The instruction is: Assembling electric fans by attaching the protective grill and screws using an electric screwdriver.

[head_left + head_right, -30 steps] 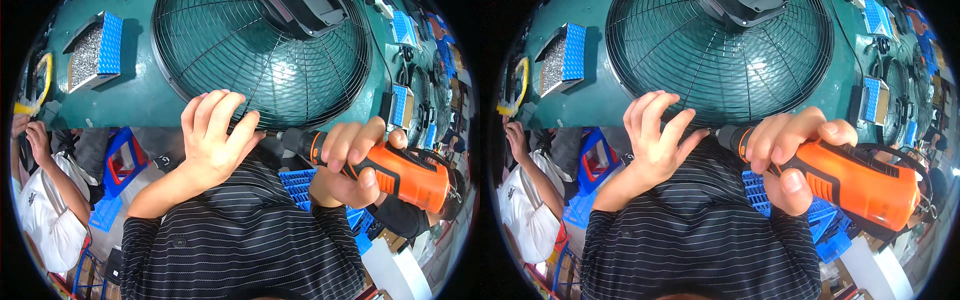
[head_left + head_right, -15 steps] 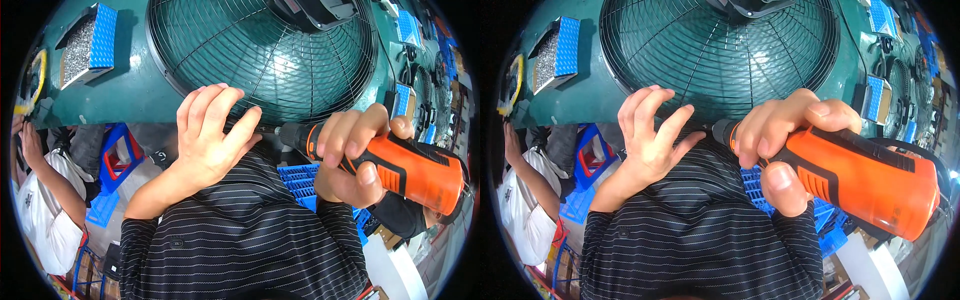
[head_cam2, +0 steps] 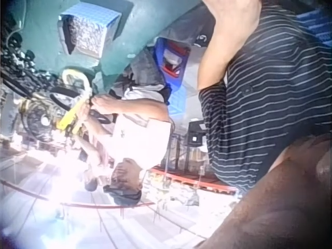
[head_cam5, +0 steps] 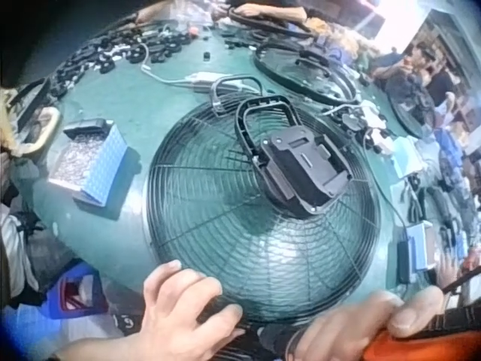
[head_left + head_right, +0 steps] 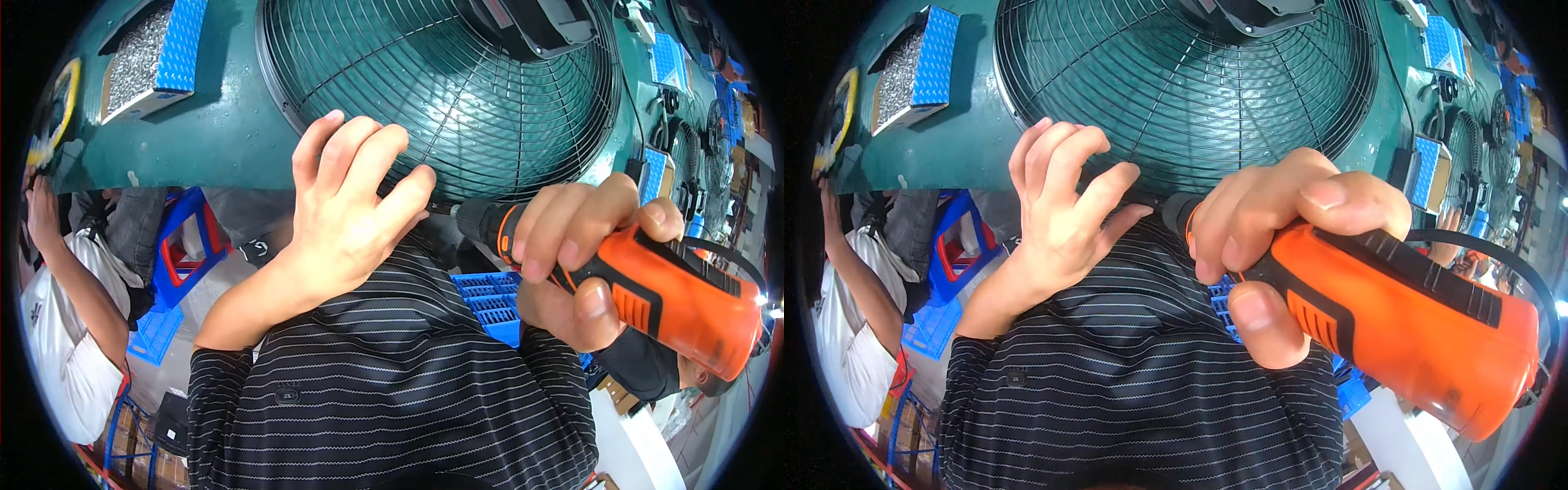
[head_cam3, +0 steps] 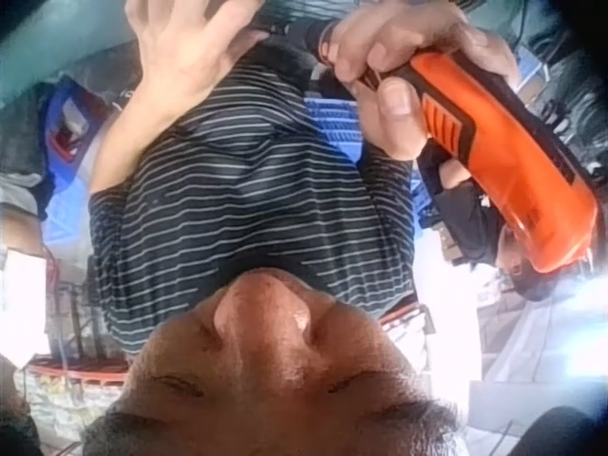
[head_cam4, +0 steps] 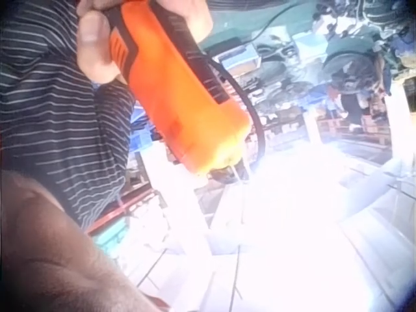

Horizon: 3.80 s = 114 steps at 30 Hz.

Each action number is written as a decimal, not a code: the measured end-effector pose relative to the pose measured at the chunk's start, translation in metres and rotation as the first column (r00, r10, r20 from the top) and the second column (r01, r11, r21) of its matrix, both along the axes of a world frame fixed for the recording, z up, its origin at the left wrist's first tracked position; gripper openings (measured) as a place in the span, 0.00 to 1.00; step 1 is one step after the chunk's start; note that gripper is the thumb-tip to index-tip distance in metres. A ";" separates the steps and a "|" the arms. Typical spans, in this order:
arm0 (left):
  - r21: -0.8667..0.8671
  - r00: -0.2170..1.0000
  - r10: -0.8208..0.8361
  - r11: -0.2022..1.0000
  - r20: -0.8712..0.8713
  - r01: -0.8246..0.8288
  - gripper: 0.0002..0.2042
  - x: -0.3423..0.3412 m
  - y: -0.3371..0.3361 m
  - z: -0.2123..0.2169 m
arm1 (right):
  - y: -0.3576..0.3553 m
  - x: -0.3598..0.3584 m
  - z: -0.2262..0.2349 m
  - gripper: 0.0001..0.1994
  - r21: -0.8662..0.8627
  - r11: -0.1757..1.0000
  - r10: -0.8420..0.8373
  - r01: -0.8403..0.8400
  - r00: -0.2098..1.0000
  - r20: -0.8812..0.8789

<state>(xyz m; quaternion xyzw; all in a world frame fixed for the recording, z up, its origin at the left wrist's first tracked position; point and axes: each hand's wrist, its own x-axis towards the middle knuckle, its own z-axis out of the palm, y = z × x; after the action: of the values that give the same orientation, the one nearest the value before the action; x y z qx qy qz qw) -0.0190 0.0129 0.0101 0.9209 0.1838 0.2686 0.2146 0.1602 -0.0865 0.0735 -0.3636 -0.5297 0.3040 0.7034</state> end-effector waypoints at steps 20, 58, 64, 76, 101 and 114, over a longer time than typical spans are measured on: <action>0.018 0.998 0.035 0.999 0.061 -0.036 0.10 0.002 0.001 -0.006 | 0.000 -0.002 -0.001 0.31 -0.032 0.999 0.011 -0.013 0.999 -0.045; 0.253 0.969 0.244 0.936 0.038 -0.245 0.17 -0.061 0.114 0.048 | -0.065 -0.010 -0.003 0.27 -0.126 0.879 -0.470 0.460 0.789 -0.395; 0.076 0.811 0.301 0.949 -0.502 -0.305 0.12 -0.084 0.210 0.057 | -0.082 -0.006 0.000 0.27 -0.152 0.863 -0.499 0.482 0.765 -0.407; -0.054 0.864 0.229 0.958 -0.448 -0.282 0.08 -0.112 0.259 0.035 | -0.140 0.030 0.005 0.25 0.112 0.688 -0.642 0.717 0.673 -0.367; -0.766 0.972 0.122 -0.598 0.203 0.235 0.10 -0.026 -0.044 0.005 | -0.055 -0.029 0.024 0.27 0.281 0.916 -0.185 0.286 0.923 -0.338; -0.859 0.992 0.046 -0.498 0.115 0.122 0.09 -0.021 -0.047 0.002 | -0.059 -0.036 0.014 0.29 0.210 0.925 -0.230 0.316 0.908 -0.351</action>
<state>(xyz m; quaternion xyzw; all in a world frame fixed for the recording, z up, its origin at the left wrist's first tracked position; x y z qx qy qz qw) -0.0400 -0.0337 0.0125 0.2677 0.2781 0.0114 0.9224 0.1243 -0.1450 0.0876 -0.2840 -0.3875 0.1839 0.8575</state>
